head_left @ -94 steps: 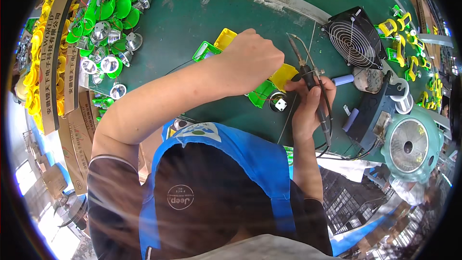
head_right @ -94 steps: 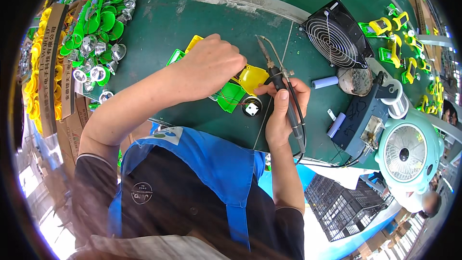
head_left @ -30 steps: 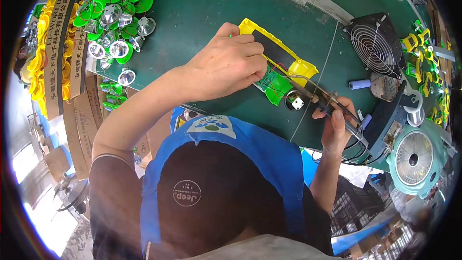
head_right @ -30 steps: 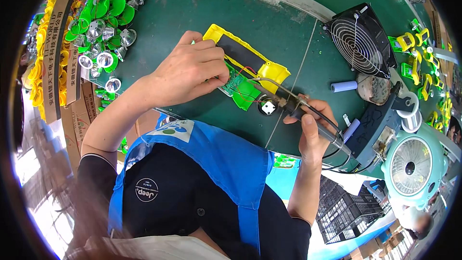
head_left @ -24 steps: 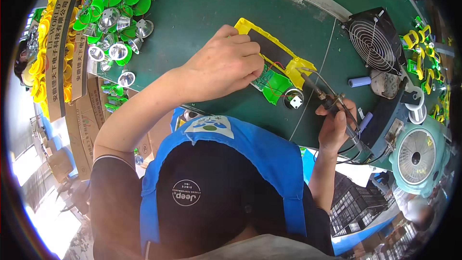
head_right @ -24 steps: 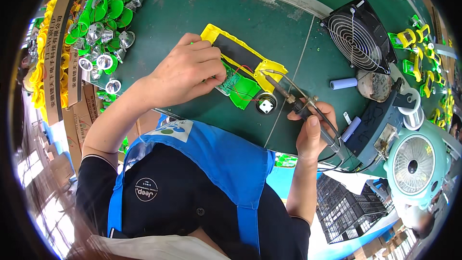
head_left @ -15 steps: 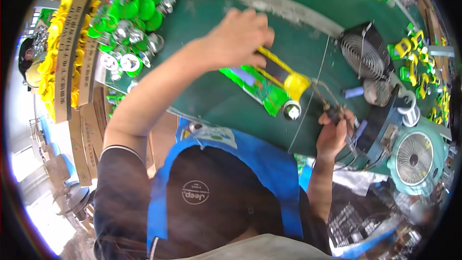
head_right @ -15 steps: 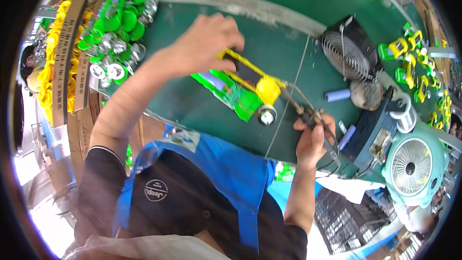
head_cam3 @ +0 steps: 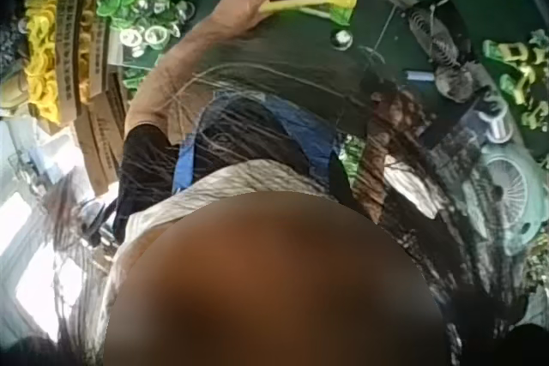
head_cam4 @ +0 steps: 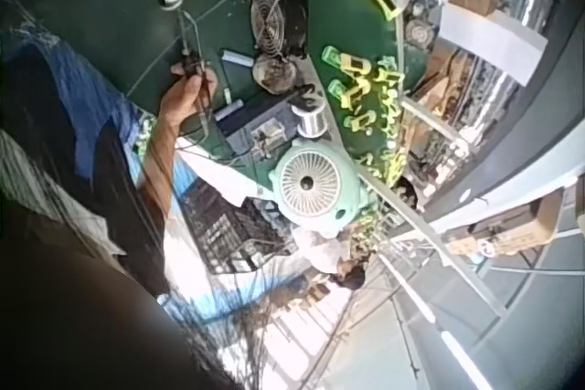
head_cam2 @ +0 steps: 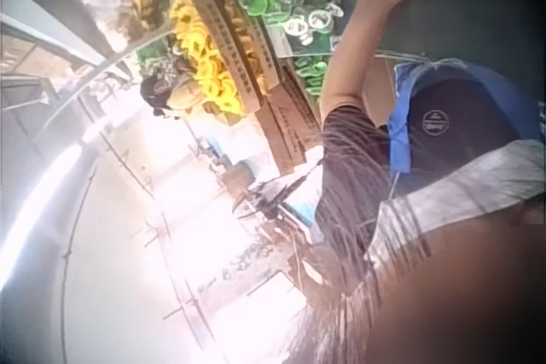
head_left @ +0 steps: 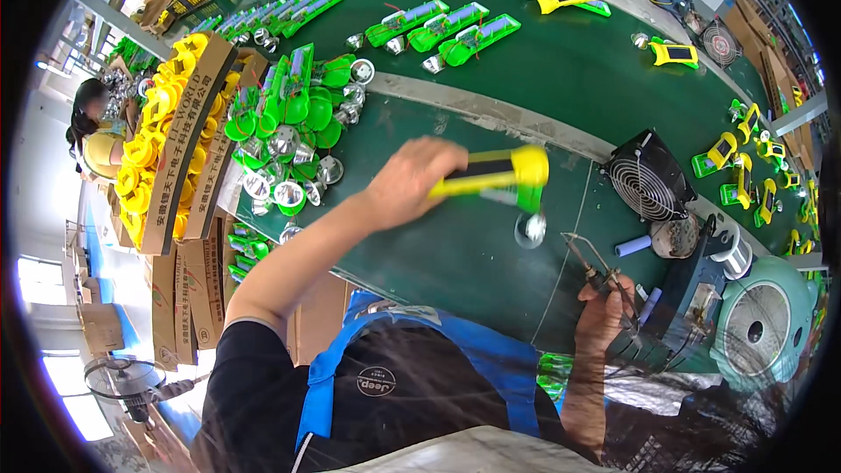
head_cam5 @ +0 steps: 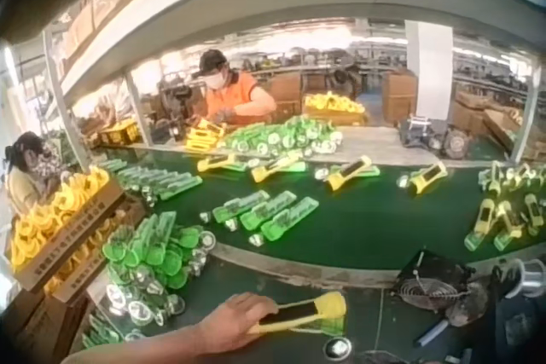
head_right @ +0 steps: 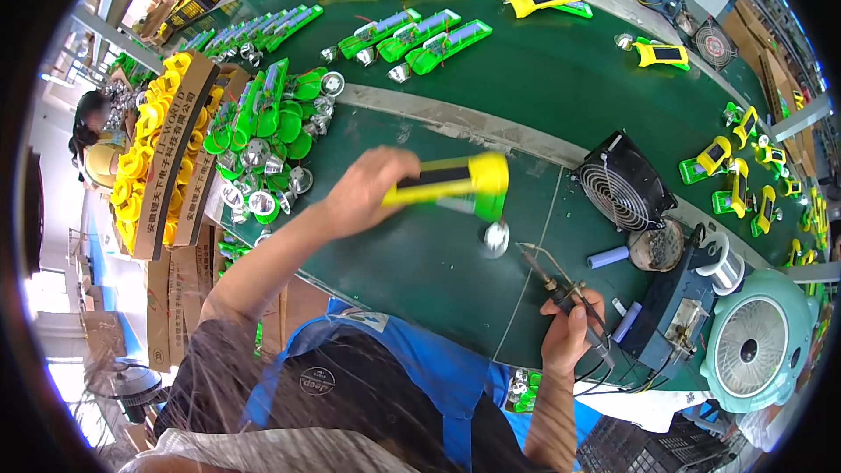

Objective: Soldering electronic components and wires to assemble solar-powered flashlight parts.

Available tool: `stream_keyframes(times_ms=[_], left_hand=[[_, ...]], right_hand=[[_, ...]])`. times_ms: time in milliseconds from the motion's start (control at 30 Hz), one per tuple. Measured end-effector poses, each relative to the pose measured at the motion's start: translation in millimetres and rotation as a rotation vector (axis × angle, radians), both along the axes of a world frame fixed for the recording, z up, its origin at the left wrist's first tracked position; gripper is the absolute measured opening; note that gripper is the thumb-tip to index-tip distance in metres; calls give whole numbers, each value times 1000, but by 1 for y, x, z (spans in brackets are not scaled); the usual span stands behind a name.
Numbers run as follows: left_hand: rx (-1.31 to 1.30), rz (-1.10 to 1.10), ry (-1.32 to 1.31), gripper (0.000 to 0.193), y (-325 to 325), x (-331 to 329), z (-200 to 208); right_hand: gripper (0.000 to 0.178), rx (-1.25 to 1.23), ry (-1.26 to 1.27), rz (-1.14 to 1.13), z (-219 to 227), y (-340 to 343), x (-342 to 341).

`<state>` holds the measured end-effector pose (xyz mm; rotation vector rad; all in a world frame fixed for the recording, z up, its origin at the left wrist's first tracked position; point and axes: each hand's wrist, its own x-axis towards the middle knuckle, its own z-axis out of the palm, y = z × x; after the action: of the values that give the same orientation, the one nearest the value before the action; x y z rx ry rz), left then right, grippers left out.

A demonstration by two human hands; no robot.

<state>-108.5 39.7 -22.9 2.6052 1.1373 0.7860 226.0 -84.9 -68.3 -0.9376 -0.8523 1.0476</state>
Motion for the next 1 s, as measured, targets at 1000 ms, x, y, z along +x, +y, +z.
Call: stream_keyframes(times_ms=[1000], left_hand=[[-408,618,465,80,223,16,13]], right_hand=[[31,-52,-12,-22,-1,1,-2]])
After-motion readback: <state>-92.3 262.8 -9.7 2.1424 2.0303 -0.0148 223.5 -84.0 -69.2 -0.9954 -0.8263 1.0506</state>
